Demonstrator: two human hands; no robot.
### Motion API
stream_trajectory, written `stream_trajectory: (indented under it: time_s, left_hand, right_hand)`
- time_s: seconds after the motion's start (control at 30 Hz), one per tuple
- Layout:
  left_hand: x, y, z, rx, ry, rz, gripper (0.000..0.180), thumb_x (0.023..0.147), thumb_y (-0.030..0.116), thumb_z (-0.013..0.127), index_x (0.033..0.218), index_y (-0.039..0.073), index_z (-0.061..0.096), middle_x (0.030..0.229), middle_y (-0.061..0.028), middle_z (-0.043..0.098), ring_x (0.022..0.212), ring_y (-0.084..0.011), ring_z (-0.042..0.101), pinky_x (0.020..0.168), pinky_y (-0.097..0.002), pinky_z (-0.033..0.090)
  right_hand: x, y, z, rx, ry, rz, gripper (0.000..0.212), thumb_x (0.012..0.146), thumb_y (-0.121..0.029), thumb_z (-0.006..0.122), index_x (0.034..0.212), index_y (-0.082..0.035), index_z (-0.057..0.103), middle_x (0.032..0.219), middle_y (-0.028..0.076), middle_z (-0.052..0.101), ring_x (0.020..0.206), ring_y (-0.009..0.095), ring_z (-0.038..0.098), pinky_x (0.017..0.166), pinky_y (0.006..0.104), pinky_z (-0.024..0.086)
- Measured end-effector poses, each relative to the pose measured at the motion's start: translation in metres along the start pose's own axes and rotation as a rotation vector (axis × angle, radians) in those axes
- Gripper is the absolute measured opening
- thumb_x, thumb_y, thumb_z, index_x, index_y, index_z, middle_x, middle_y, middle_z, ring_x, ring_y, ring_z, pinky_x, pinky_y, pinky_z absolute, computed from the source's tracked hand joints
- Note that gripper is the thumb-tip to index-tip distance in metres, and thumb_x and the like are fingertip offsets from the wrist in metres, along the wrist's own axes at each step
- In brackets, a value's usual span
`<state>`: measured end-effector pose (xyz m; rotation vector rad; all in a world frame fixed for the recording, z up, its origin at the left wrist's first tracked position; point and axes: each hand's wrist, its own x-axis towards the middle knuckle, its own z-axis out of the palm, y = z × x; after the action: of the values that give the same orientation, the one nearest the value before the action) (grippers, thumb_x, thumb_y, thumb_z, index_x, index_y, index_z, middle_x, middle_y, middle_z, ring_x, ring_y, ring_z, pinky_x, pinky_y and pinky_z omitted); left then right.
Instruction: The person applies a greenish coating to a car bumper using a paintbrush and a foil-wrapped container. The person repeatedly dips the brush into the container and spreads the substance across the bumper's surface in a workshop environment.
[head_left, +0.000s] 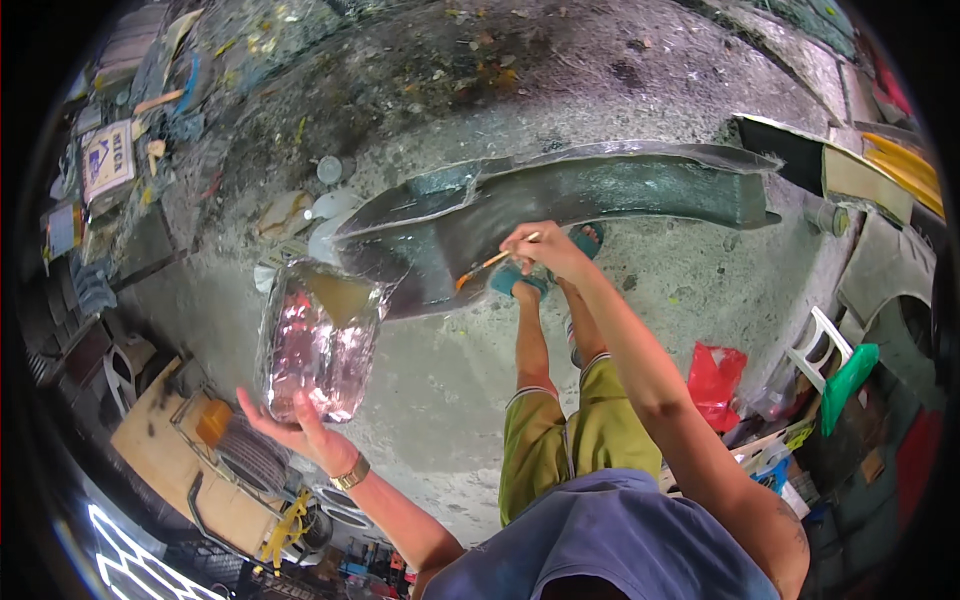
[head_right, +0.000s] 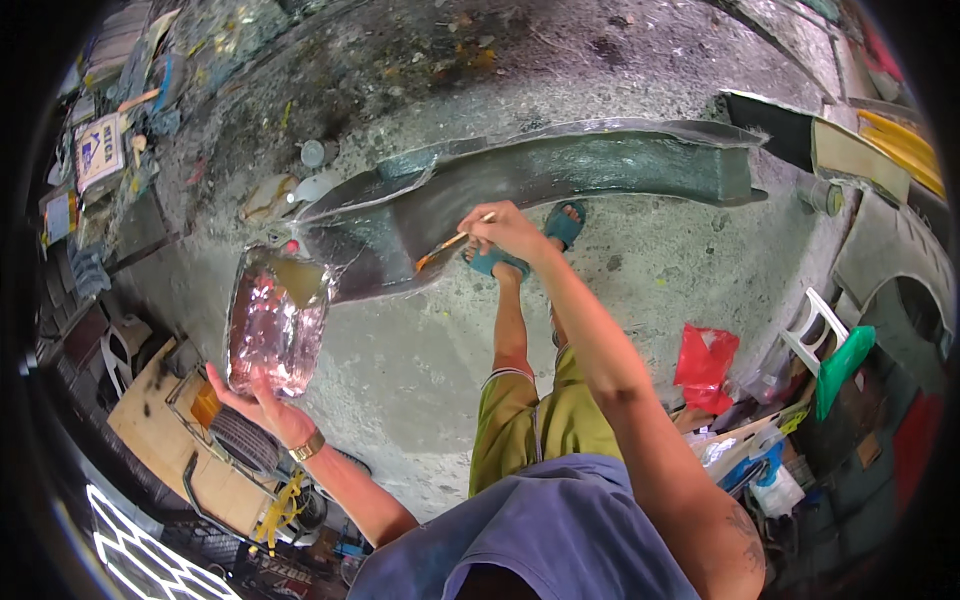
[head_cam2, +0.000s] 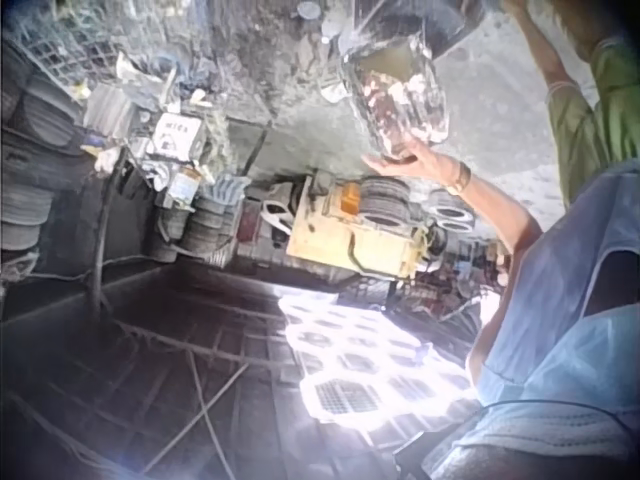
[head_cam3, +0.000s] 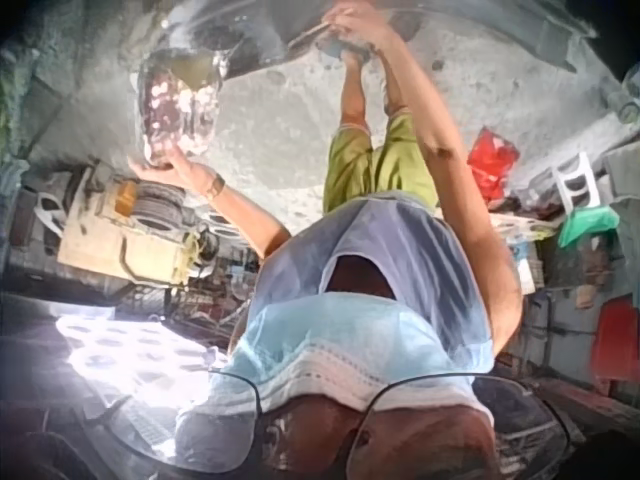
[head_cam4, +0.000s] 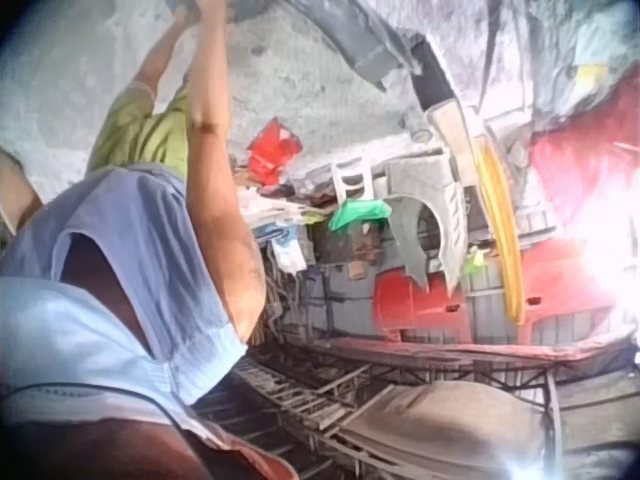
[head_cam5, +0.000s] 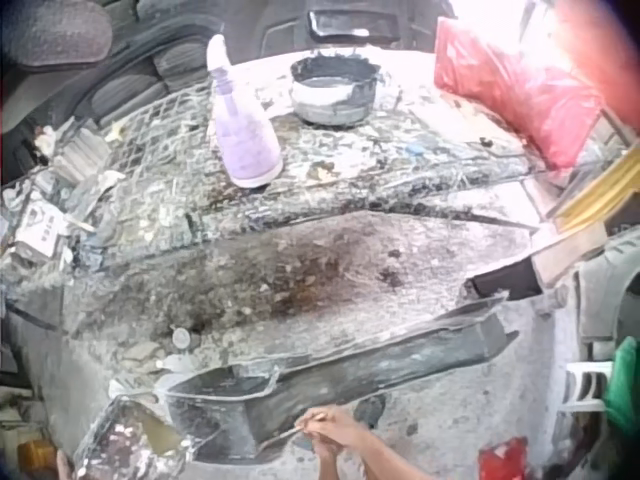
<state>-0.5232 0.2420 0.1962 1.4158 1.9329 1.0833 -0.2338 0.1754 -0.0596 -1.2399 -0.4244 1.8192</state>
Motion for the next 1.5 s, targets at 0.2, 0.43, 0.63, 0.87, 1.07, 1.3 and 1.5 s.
stream_trajectory:
  time_s: [0.2,0.43,0.63,0.87,1.07,1.3,1.5]
  left_hand:
    - [0.000,0.006,0.004,-0.049,0.009,-0.025,0.071,0.083,0.023,0.063,0.144,0.007,0.030,0.146,-0.0077,0.029,0.129,-0.0237,0.035,0.107,-0.0405,0.029]
    - [0.004,-0.002,0.004,-0.072,0.007,-0.041,0.070,0.082,0.031,0.064,0.140,0.007,0.034,0.136,-0.0154,0.039,0.125,-0.0302,0.041,0.104,-0.0456,0.035]
    - [0.002,-0.003,0.005,-0.041,0.017,-0.035,0.076,0.079,0.032,0.066,0.142,0.005,0.032,0.138,-0.0150,0.037,0.124,-0.0278,0.042,0.104,-0.0414,0.033]
    - [0.001,0.007,0.003,0.001,-0.006,-0.028,0.074,0.081,0.028,0.064,0.143,0.007,0.031,0.144,-0.0097,0.032,0.127,-0.0238,0.038,0.105,-0.0394,0.031]
    - [-0.003,0.016,-0.003,-0.119,0.028,-0.095,0.074,0.081,0.024,0.065,0.144,0.008,0.030,0.137,-0.0130,0.041,0.118,-0.0236,0.045,0.100,-0.0372,0.035]
    - [0.000,-0.002,-0.007,-0.180,0.024,-0.060,0.067,0.085,0.035,0.062,0.141,0.009,0.035,0.138,-0.0115,0.040,0.125,-0.0275,0.042,0.103,-0.0430,0.036]
    - [0.000,-0.028,-0.034,-0.255,0.027,-0.214,0.060,0.089,0.038,0.057,0.135,0.004,0.042,0.132,-0.0099,0.049,0.119,-0.0236,0.048,0.100,-0.0394,0.039]
  right_hand:
    - [0.048,0.068,-0.052,-0.077,0.092,0.051,0.017,0.081,-0.013,0.062,0.086,0.003,0.068,0.070,0.005,0.062,0.051,0.009,0.055,0.048,0.0224,0.045]
    - [0.049,0.093,-0.109,-0.125,0.200,0.046,0.012,0.082,-0.009,0.063,0.085,0.000,0.069,0.070,0.003,0.063,0.056,0.008,0.056,0.044,0.0222,0.047]
    - [0.039,0.087,-0.096,-0.672,0.542,-0.142,0.015,0.086,-0.010,0.060,0.084,0.003,0.066,0.068,0.011,0.061,0.057,0.019,0.060,0.053,0.0318,0.048]
    - [0.017,0.049,0.022,-0.304,0.513,-0.045,0.026,0.093,-0.023,0.054,0.086,0.001,0.061,0.063,0.014,0.055,0.056,0.022,0.057,0.056,0.0378,0.043]
    - [-0.024,0.016,0.030,0.057,0.272,-0.066,0.019,0.092,-0.020,0.058,0.093,-0.001,0.064,0.067,0.002,0.060,0.049,0.009,0.052,0.044,0.0240,0.040]
    - [0.061,0.074,-0.061,0.410,0.631,-0.057,0.019,0.088,-0.019,0.064,0.092,-0.001,0.064,0.069,0.007,0.063,0.051,0.009,0.054,0.045,0.0220,0.044]
    - [0.082,0.102,-0.081,0.585,0.736,-0.042,0.019,0.087,-0.020,0.066,0.091,-0.002,0.063,0.068,0.008,0.064,0.053,0.010,0.056,0.048,0.0221,0.046]
